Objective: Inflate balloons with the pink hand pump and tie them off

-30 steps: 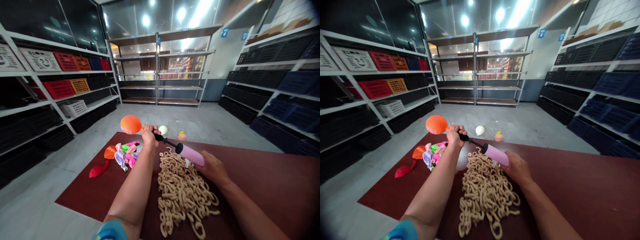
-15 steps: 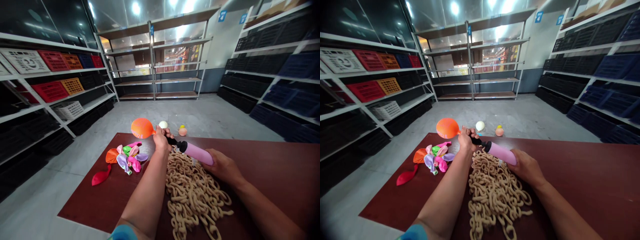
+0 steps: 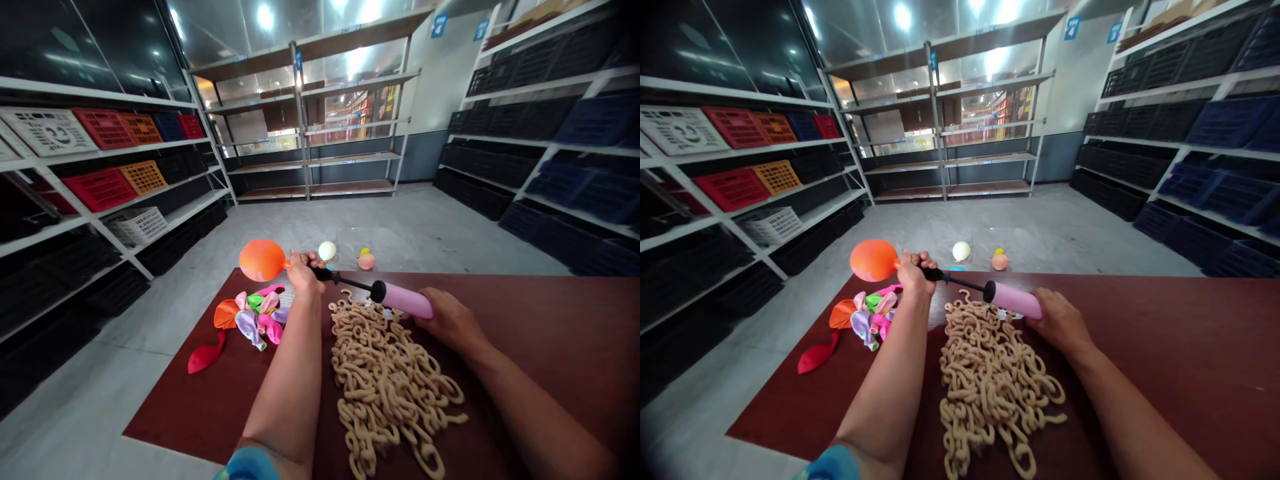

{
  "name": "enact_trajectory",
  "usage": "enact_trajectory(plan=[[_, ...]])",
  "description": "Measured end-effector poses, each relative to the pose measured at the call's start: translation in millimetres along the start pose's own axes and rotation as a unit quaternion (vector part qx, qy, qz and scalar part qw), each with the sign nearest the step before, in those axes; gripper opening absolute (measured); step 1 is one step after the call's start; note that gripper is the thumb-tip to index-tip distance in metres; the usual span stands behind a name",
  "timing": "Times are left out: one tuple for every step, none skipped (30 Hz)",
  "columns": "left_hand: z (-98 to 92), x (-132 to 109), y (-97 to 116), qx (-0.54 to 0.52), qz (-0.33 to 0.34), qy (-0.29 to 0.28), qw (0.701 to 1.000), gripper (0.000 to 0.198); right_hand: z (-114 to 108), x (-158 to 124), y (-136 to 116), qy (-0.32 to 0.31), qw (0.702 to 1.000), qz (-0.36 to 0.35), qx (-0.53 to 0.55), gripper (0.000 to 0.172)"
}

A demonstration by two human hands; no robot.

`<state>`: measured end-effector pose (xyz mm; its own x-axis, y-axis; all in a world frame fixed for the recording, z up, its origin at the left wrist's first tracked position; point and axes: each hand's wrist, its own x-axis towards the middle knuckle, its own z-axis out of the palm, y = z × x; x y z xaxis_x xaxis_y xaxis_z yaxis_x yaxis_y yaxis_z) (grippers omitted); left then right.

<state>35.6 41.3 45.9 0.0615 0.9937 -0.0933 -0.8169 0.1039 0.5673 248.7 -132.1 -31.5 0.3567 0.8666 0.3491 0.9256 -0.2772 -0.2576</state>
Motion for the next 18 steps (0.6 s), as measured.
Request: enact_trajectory(plan=[[2.7, -2.9, 0.3, 0.001, 0.006, -0.005, 1.000, 0.037, 2.6, -0.1, -0.9, -0.009, 1.000, -0.022, -0.005, 0.033], [5.6, -6.2, -0.6, 0.001, 0.009, -0.009, 1.000, 0.037, 4.6, -0.4, -2.2, -0.014, 0.999, -0.040, -0.010, 0.034], [8.3, -9.8, -2.9, 0.002, 0.008, -0.013, 1.000, 0.037, 6.0, -1.0, -3.9, -0.016, 0.998, -0.052, -0.017, 0.036], [10.9, -13.6, -6.5, 0.005, 0.005, -0.018, 1.000, 0.037, 6.6, -1.7, -6.1, -0.014, 0.998, -0.056, -0.021, 0.036], [13.2, -17.6, -11.2, 0.010, 0.001, -0.023, 1.000, 0.038, 6.3, -2.6, -8.7, -0.011, 0.998, -0.057, -0.024, 0.035], [15.1, -21.7, -16.5, 0.016, -0.004, -0.026, 1.000, 0.038, 5.3, -3.6, -11.6, -0.009, 0.998, -0.059, -0.025, 0.033], [16.7, -25.7, -21.9, 0.022, -0.008, -0.031, 0.999, 0.039, 3.9, -4.6, -14.7, -0.009, 0.998, -0.063, -0.022, 0.031], [17.9, -29.5, -26.8, 0.027, -0.012, -0.038, 0.999, 0.039, 2.2, -5.6, -17.8, -0.009, 0.998, -0.067, -0.016, 0.030], [18.7, -32.8, -30.7, 0.033, -0.014, -0.045, 0.998, 0.039, 0.5, -6.5, -20.7, -0.009, 0.997, -0.071, -0.010, 0.029], [19.1, -35.6, -33.2, 0.038, -0.013, -0.054, 0.998, 0.040, -1.0, -7.3, -23.2, -0.009, 0.997, -0.072, -0.004, 0.028], [19.2, -37.6, -34.4, 0.041, -0.011, -0.064, 0.997, 0.040, -2.0, -7.9, -25.4, -0.009, 0.997, -0.071, 0.002, 0.028], [19.0, -38.7, -34.1, 0.043, -0.006, -0.070, 0.997, 0.040, -2.7, -8.2, -27.1, -0.009, 0.998, -0.069, 0.008, 0.028], [18.7, -38.8, -32.7, 0.045, 0.000, -0.074, 0.996, 0.040, -3.0, -8.3, -28.2, -0.011, 0.998, -0.067, 0.015, 0.029], [18.5, -37.8, -30.2, 0.046, 0.005, -0.073, 0.996, 0.040, -3.0, -8.1, -29.0, -0.013, 0.997, -0.066, 0.022, 0.029], [18.5, -35.9, -26.9, 0.048, 0.008, -0.068, 0.997, 0.040, -2.7, -7.7, -29.2, -0.014, 0.997, -0.065, 0.028, 0.029], [18.7, -33.1, -22.9, 0.050, 0.010, -0.066, 0.997, 0.040, -2.2, -7.0, -29.0, -0.014, 0.997, -0.062, 0.034, 0.028], [19.3, -29.7, -18.2, 0.052, 0.011, -0.063, 0.997, 0.040, -1.7, -6.1, -28.3, -0.013, 0.997, -0.062, 0.039, 0.027], [20.2, -25.8, -13.0, 0.054, 0.015, -0.058, 0.997, 0.039, -1.1, -5.1, -27.2, -0.010, 0.997, -0.062, 0.043, 0.026]])
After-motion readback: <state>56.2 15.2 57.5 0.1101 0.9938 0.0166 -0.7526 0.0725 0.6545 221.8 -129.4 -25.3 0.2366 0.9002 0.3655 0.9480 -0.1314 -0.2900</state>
